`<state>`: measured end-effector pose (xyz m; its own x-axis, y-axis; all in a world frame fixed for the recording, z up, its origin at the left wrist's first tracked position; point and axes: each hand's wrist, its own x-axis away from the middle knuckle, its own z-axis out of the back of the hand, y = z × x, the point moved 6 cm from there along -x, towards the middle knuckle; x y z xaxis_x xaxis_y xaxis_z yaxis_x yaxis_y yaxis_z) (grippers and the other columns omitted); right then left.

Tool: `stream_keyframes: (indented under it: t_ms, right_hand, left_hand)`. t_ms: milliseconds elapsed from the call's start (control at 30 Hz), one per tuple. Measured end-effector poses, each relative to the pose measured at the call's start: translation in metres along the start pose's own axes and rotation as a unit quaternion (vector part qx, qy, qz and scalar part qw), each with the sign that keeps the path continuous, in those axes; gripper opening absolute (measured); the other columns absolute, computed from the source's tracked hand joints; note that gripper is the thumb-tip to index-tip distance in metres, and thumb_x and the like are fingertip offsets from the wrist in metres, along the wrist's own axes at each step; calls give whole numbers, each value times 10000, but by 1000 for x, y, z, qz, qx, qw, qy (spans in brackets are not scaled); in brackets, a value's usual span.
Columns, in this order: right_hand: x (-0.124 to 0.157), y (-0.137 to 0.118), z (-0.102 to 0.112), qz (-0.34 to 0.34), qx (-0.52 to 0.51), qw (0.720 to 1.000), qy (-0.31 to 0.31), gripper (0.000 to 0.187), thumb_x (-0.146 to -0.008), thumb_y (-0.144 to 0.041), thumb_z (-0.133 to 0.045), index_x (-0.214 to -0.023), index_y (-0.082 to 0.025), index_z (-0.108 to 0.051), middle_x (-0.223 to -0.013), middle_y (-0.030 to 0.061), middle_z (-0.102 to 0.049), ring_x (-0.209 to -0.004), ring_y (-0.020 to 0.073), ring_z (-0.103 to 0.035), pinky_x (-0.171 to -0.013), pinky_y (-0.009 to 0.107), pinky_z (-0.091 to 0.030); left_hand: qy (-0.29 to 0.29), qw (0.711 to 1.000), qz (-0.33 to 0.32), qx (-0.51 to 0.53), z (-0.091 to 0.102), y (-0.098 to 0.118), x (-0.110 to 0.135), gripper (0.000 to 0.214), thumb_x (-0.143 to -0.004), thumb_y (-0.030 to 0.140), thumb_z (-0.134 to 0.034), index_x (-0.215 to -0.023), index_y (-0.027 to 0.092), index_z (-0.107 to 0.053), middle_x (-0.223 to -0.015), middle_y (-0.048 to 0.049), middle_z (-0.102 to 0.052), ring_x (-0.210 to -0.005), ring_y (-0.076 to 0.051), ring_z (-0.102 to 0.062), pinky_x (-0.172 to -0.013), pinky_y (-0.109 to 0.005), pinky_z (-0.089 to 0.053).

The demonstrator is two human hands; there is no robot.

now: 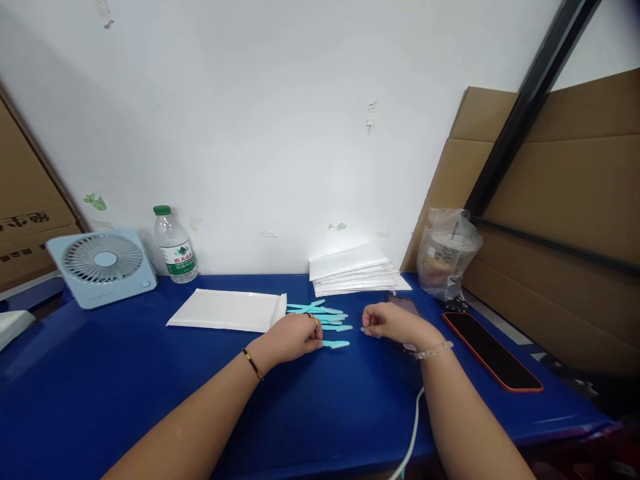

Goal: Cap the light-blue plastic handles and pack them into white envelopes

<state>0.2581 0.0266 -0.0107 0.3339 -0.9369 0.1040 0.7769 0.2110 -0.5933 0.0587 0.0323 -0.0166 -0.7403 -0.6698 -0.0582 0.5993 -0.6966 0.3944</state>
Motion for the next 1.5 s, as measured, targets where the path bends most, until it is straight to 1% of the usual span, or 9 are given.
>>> stream_keyframes:
  t_ms: [100,300,567,900,1167,1267,1333,1400,1500]
  right_hand:
    - [2,-19,-3,60,-74,995,-22,124,-767,-233,-561,-846,-182,-642,-711,20,-654,-604,136,-598,-566,235,-456]
    - [0,-29,-8,81,-147,985,-29,167,-749,-197,-563,-898,-149,-621,-734,38,-669,-670,146,-621,-630,256,-500]
    - [-6,-41,-17,99,-168,981,-1,166,-748,-268,-615,-873,-159,-611,-682,21,-653,-629,143,-623,-615,259,-500]
    - [-2,-34,-3,89,-169,981,32,129,-757,-260,-616,-822,-159,-571,-626,13,-625,-590,138,-604,-560,244,-477]
    - [-6,-49,-16,100,-196,975,29,140,-756,-273,-619,-820,-156,-577,-650,17,-637,-629,152,-637,-600,258,-490]
    - [-10,-46,-22,109,-150,983,17,141,-774,-295,-596,-824,-163,-589,-682,21,-638,-649,158,-631,-617,272,-493]
    - [-13,-42,-24,128,-85,988,32,243,-732,-327,-650,-918,-175,-610,-821,45,-651,-777,188,-625,-711,311,-494]
    - [-17,-36,-24,145,-6,987,63,534,-636,-371,-737,-1117,-203,-576,-1094,85,-600,-1013,246,-552,-872,373,-443]
    - [-25,-23,-26,137,71,985,79,907,-577,-467,-764,-1361,-239,-370,-1398,108,-359,-1249,312,-332,-1023,441,-300]
  left_hand:
    - [16,1000,12,13,4,-3,-1,153,-830,308,-490,-830,207,-605,-760,-13,-627,-678,-152,-541,-568,-244,-338]
    - [24,999,21,8,7,-5,-3,134,-826,283,-483,-823,204,-591,-744,-6,-607,-668,-150,-526,-555,-245,-331]
    - [41,998,19,40,6,-4,-4,148,-834,294,-468,-823,196,-579,-766,-7,-609,-675,-144,-527,-580,-240,-353]
    - [75,994,36,73,18,-7,0,125,-815,242,-465,-803,186,-576,-810,-10,-612,-680,-134,-523,-593,-231,-375]
    - [65,992,42,104,13,-3,-1,142,-819,264,-464,-842,189,-583,-794,-10,-625,-692,-141,-558,-612,-238,-408]
    - [88,993,43,59,9,-9,-3,204,-810,334,-506,-932,194,-591,-923,-41,-637,-846,-182,-582,-732,-278,-439]
    - [134,990,49,-7,10,-16,-5,476,-735,468,-602,-1113,186,-543,-1171,-100,-568,-1087,-257,-507,-915,-361,-388]
    - [152,984,62,-66,9,-24,-7,794,-639,591,-649,-1272,166,-432,-1335,-150,-441,-1245,-328,-363,-1033,-455,-262]
    - [101,990,59,-82,1,-31,-12,777,-703,608,-584,-1311,159,-401,-1313,-157,-462,-1233,-325,-377,-1030,-468,-265]
